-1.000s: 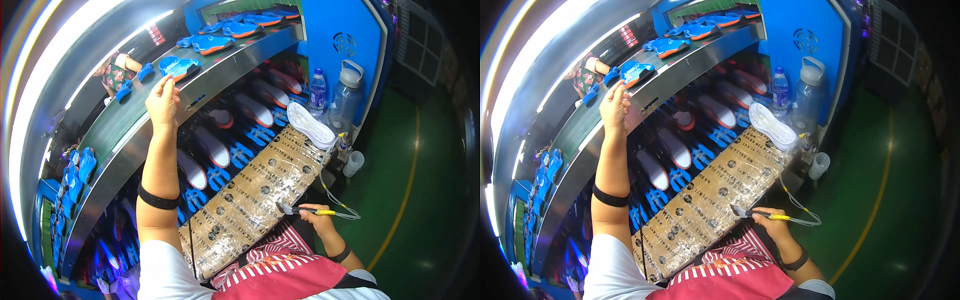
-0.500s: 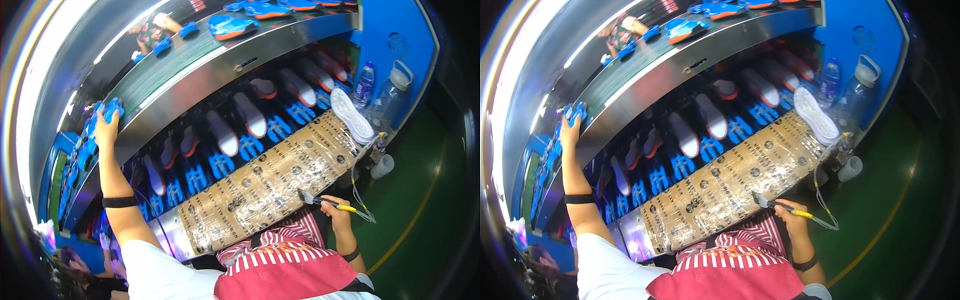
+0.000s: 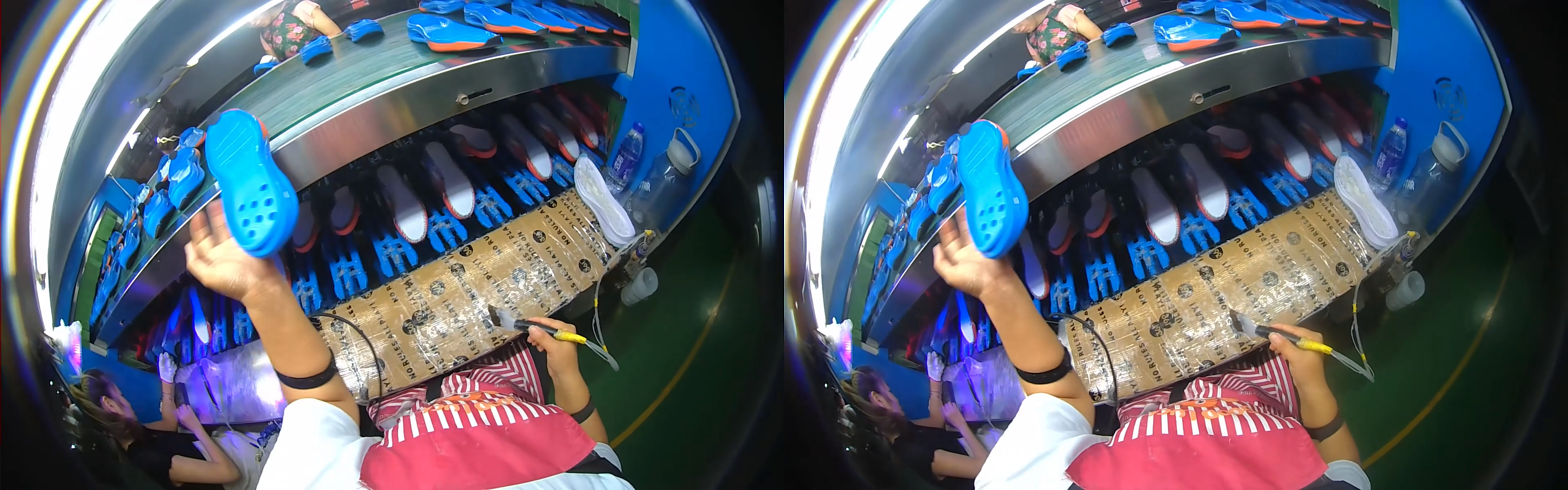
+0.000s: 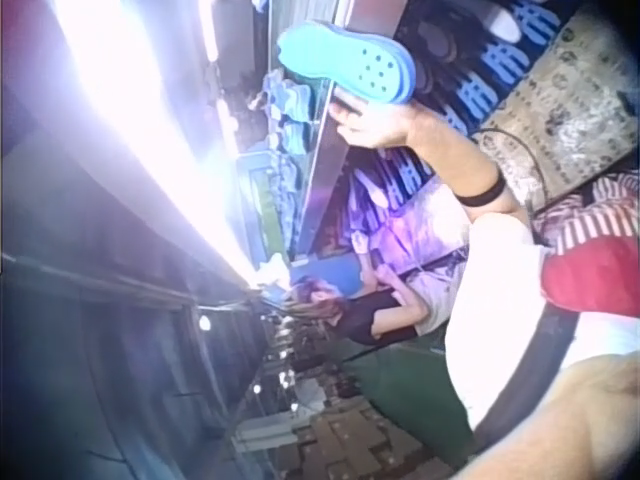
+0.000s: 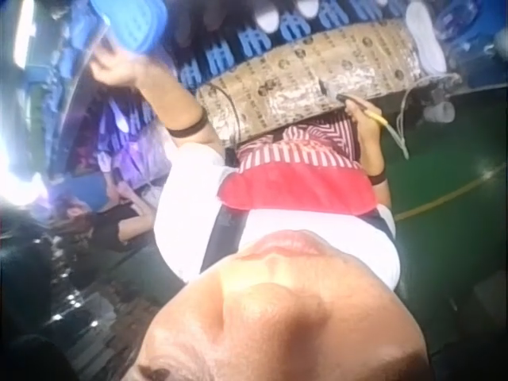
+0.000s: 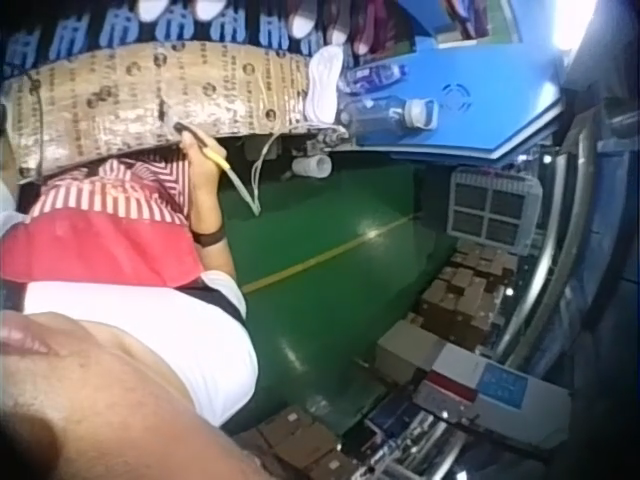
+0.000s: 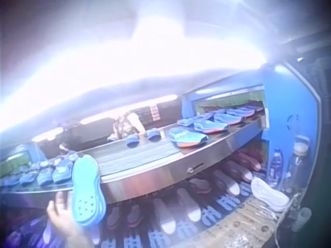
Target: Applying adhesive to shoe soles and upper components using a brush and specialized applicator on a conveyor assembly line.
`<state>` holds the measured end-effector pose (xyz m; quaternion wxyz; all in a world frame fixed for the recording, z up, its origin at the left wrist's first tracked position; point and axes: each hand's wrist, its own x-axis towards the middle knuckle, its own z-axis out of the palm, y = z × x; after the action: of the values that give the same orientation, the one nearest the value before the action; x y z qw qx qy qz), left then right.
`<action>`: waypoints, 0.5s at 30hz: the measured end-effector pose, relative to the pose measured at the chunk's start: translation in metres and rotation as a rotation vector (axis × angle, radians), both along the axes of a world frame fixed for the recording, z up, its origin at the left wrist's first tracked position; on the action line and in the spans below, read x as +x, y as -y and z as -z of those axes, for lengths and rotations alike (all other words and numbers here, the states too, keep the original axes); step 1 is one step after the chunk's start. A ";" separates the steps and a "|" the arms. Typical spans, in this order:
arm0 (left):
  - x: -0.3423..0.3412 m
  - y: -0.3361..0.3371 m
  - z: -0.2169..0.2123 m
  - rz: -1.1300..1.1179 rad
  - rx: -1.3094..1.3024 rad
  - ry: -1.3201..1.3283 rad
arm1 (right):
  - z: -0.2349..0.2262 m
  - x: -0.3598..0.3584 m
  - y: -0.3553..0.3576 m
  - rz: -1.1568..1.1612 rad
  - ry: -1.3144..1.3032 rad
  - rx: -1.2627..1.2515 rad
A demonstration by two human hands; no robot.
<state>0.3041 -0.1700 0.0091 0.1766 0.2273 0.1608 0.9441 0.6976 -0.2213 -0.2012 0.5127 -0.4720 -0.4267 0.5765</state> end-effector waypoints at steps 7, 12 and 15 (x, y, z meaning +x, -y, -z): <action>0.023 -0.014 0.083 1.146 0.118 -0.038 | -0.003 -0.018 0.014 0.027 -0.076 0.043; 0.051 0.008 0.142 1.180 -0.178 -0.038 | -0.010 -0.023 0.006 0.046 -0.101 0.141; 0.070 0.026 0.185 1.284 -0.273 -0.021 | -0.041 -0.037 0.001 -0.055 -0.101 0.230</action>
<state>0.3744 -0.1957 -0.1762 0.7308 0.2629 0.1131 0.6197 0.6604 -0.2226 -0.1605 0.5681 -0.3686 -0.4765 0.5607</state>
